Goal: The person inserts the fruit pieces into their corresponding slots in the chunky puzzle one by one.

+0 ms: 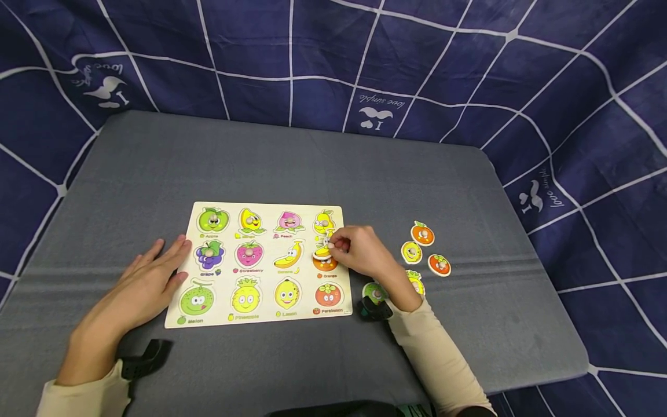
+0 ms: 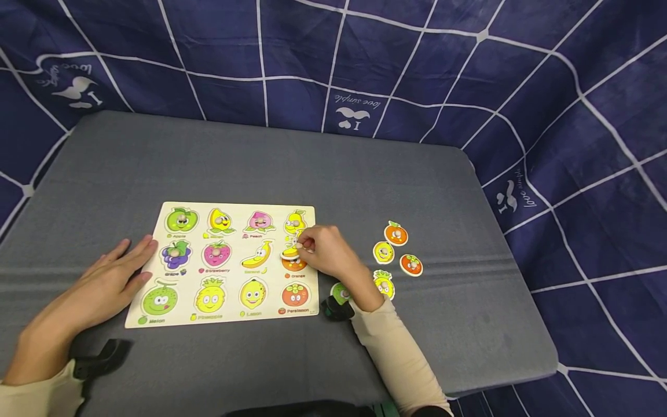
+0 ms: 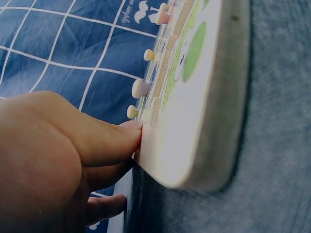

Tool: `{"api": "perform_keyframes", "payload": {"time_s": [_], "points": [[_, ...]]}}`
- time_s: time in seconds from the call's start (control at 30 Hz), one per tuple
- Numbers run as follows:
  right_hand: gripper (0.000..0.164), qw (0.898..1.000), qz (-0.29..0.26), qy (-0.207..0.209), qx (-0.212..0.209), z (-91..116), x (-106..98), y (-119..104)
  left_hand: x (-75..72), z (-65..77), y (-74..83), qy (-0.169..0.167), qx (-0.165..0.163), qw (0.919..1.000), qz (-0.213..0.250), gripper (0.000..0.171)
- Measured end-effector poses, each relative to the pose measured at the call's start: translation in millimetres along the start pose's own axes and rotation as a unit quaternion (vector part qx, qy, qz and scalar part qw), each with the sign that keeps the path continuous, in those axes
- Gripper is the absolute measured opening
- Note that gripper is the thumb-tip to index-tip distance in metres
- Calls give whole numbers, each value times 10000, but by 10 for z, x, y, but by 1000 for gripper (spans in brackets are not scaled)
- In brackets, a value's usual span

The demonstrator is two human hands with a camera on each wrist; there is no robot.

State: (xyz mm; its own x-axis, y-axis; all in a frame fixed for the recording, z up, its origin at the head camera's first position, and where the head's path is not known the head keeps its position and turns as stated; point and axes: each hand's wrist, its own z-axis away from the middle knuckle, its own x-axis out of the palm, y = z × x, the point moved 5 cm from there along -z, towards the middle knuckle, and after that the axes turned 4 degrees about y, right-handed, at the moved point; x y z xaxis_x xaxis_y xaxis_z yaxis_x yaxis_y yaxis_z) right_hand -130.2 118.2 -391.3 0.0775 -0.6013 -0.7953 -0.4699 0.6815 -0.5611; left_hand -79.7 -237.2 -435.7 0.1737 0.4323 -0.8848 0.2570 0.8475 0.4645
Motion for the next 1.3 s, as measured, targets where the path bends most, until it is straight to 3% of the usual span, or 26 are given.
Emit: {"api": "perform_keyframes", "payload": {"time_s": [0.23,0.77,1.3], "points": [[2,10000,-42,-37,-63,-23,34,-39,-13,-8,-10,52,127,9999,105,56],[4,9992,42,-206,-349,-74,170,-149,-11,-11,-2,16,115,9999,76,58],[3,9984,107,-408,-372,-125,294,-242,-12,-1,2,74,127,9999,63,57]]}}
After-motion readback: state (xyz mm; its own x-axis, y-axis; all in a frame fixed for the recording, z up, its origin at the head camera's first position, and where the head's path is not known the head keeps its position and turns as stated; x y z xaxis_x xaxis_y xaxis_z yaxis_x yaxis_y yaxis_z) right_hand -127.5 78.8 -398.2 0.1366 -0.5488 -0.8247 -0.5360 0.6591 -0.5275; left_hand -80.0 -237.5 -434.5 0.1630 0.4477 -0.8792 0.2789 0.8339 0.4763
